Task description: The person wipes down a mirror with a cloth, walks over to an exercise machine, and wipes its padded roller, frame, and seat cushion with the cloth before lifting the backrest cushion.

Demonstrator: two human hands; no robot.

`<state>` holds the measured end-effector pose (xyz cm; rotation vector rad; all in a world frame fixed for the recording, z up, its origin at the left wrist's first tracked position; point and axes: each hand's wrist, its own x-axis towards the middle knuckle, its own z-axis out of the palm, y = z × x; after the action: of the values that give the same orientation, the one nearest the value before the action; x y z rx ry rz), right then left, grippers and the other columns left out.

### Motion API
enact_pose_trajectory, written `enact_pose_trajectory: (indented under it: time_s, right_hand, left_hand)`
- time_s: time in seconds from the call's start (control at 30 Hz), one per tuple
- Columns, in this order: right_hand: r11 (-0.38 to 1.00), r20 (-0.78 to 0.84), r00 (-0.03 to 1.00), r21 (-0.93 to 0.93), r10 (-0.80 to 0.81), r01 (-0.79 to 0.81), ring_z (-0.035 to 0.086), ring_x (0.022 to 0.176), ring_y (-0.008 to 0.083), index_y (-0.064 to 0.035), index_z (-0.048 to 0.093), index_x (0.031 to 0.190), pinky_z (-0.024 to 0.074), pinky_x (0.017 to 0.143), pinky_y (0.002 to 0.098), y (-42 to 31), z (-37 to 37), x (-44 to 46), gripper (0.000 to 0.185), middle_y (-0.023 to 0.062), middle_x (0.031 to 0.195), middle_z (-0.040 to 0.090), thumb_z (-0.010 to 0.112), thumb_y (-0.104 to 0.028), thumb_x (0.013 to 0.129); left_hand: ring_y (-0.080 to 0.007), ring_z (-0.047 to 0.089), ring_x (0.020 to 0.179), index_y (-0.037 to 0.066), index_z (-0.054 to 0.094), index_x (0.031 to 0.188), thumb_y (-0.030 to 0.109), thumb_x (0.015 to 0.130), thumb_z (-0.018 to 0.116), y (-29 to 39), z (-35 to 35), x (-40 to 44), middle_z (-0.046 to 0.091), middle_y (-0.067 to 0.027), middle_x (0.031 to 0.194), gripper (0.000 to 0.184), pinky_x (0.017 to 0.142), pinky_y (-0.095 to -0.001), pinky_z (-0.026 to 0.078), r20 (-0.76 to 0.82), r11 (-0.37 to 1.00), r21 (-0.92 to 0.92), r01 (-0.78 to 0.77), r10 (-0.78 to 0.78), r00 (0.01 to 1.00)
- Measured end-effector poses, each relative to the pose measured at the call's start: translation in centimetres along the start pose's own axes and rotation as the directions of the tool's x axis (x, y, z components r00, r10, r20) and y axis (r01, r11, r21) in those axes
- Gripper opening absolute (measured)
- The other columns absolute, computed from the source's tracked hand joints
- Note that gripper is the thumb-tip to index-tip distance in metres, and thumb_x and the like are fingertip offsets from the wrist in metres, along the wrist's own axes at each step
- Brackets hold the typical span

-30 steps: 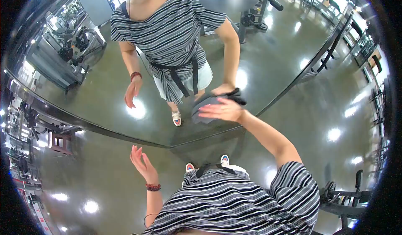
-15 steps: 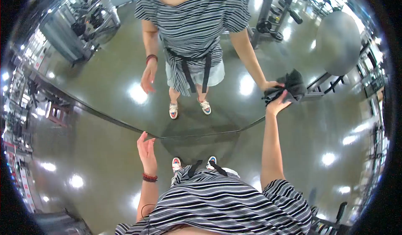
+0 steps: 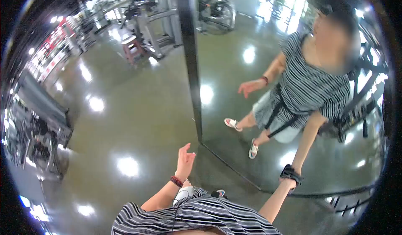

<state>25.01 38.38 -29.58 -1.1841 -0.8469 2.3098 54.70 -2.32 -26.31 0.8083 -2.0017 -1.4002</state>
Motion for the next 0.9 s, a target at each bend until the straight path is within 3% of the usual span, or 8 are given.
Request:
enact_pose_trajectory:
  time_s: [0.2, 0.33, 0.4, 0.5, 0.67, 0.9]
  right_hand:
    - [0.946, 0.256, 0.915, -0.169, 0.313, -0.277, 0.053, 0.116, 0.0199, -0.0129, 0.06, 0.121, 0.0405, 0.1, 0.0468, 8.6, 1.7, -7.8, 0.042, 0.0065, 0.125, 0.058, 0.045, -0.042, 0.095]
    - [0.886, 0.377, 0.807, -0.286, 0.454, -0.364, 0.053, 0.115, 0.0203, -0.0126, 0.059, 0.121, 0.0411, 0.099, 0.0462, 14.6, 5.0, -14.3, 0.041, 0.0063, 0.124, 0.058, 0.045, -0.041, 0.095]
    - [0.856, 0.429, 0.747, -0.348, 0.507, -0.381, 0.053, 0.115, 0.0205, -0.0124, 0.059, 0.121, 0.0413, 0.098, 0.0459, 17.2, 7.2, -17.8, 0.041, 0.0062, 0.124, 0.058, 0.046, -0.041, 0.094]
    - [0.81, 0.499, 0.643, -0.432, 0.581, -0.396, 0.054, 0.114, 0.0208, -0.0122, 0.059, 0.12, 0.0417, 0.098, 0.0454, 20.5, 9.7, -23.1, 0.041, 0.0061, 0.123, 0.058, 0.046, -0.04, 0.094]
    - [0.748, 0.568, 0.488, -0.542, 0.663, -0.384, 0.054, 0.113, 0.0212, -0.0118, 0.058, 0.12, 0.0424, 0.097, 0.0446, 24.8, 11.8, -30.5, 0.04, 0.0058, 0.123, 0.058, 0.047, -0.04, 0.094]
    - [0.754, 0.685, 0.317, -0.57, 0.656, -0.328, 0.055, 0.111, 0.0219, -0.0112, 0.057, 0.12, 0.0434, 0.095, 0.0436, 26.5, 13.5, -39.3, 0.039, 0.0055, 0.122, 0.059, 0.048, -0.039, 0.093]
  left_hand:
    - [-0.0169, 0.062, 0.092, 0.002, 0.038, 0.136, 0.005, 0.094, 0.054, 0.0, -2.9, 0.7, 0.042, -0.0155, 0.126, 0.045, 0.081, -0.0279, 0.049, -0.028, 0.999, -0.04, 0.014, -0.015, 0.999]
    - [-0.0163, 0.061, 0.086, 0.002, 0.039, 0.136, 0.006, 0.093, 0.056, -2.9, -5.8, 0.9, 0.042, -0.0152, 0.126, 0.047, 0.078, -0.0277, 0.05, -0.147, 0.998, -0.05, 0.029, -0.036, 0.988]
    - [-0.016, 0.059, 0.078, 0.002, 0.04, 0.135, 0.008, 0.091, 0.058, -3.8, -8.3, 1.5, 0.043, -0.0144, 0.124, 0.048, 0.074, -0.0284, 0.051, -0.233, 0.998, -0.064, 0.029, -0.044, 0.972]
    - [-0.0156, 0.059, 0.078, 0.002, 0.039, 0.136, 0.01, 0.091, 0.058, -5.0, -12.0, 1.4, 0.043, -0.0146, 0.125, 0.049, 0.075, -0.0282, 0.051, -0.314, 0.994, 0.019, 0.111, -0.1, 0.944]
    - [-0.0148, 0.059, 0.078, 0.003, 0.037, 0.137, 0.01, 0.091, 0.057, -7.3, -17.4, 1.9, 0.039, -0.0154, 0.129, 0.051, 0.075, -0.0277, 0.052, -0.456, 0.982, -0.007, 0.187, -0.169, 0.874]
    - [-0.016, 0.06, 0.082, 0.003, 0.032, 0.14, 0.005, 0.09, 0.058, -8.7, -24.7, 1.4, 0.032, -0.0163, 0.133, 0.057, 0.073, -0.0272, 0.054, -0.598, 0.969, 0.009, 0.248, -0.194, 0.777]
